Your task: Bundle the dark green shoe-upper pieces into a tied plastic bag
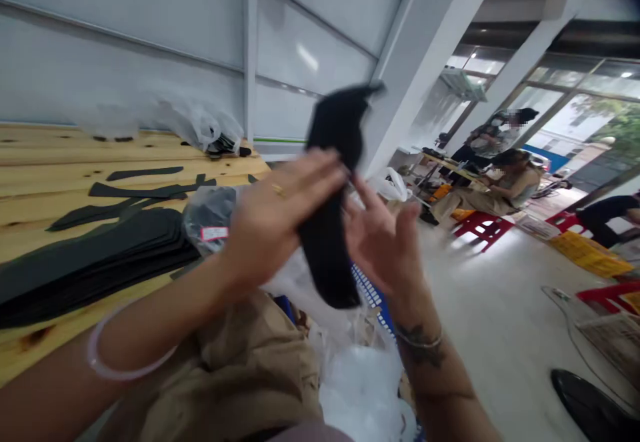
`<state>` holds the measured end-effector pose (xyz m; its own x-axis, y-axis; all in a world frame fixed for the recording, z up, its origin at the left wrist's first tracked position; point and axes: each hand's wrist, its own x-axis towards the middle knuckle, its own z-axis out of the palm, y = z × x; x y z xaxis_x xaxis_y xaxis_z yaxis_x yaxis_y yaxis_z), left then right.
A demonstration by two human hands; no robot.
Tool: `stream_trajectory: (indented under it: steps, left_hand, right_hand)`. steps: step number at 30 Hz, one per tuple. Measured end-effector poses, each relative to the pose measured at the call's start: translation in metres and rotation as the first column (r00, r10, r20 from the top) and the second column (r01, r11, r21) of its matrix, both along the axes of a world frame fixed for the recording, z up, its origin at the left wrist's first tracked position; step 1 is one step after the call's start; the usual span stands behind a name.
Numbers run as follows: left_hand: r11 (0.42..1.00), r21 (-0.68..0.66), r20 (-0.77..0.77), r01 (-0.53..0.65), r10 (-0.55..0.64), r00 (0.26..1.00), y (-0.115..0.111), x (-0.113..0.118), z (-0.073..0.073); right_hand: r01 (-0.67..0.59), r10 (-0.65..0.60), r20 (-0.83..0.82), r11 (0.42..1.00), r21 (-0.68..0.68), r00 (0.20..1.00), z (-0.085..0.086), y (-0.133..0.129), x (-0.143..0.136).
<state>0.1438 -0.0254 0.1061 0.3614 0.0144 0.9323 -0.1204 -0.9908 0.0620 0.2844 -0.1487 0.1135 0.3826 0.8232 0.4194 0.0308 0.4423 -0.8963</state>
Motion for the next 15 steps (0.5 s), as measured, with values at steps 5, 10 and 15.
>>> stream_trajectory:
  steps: [5, 10, 15]
  left_hand:
    - [0.940, 0.266, -0.256, 0.215, -0.146, 0.955, -0.031, 0.027, -0.016]
    - [0.984, 0.111, -0.786, 0.138, 0.002, 0.619, -0.011, 0.028, -0.016]
    - [0.931, 0.366, -0.842, 0.003, 0.330, 0.426, 0.011, 0.031, -0.009]
  right_hand:
    - [0.070, -0.082, -0.489, 0.997, -0.042, 0.868, -0.031, -0.042, 0.005]
    - [0.042, -0.087, -0.138, 0.952, -0.304, 0.987, -0.070, -0.038, 0.064]
    - [0.314, 0.082, 0.572, 0.768, -0.558, 0.816, -0.102, -0.020, 0.089]
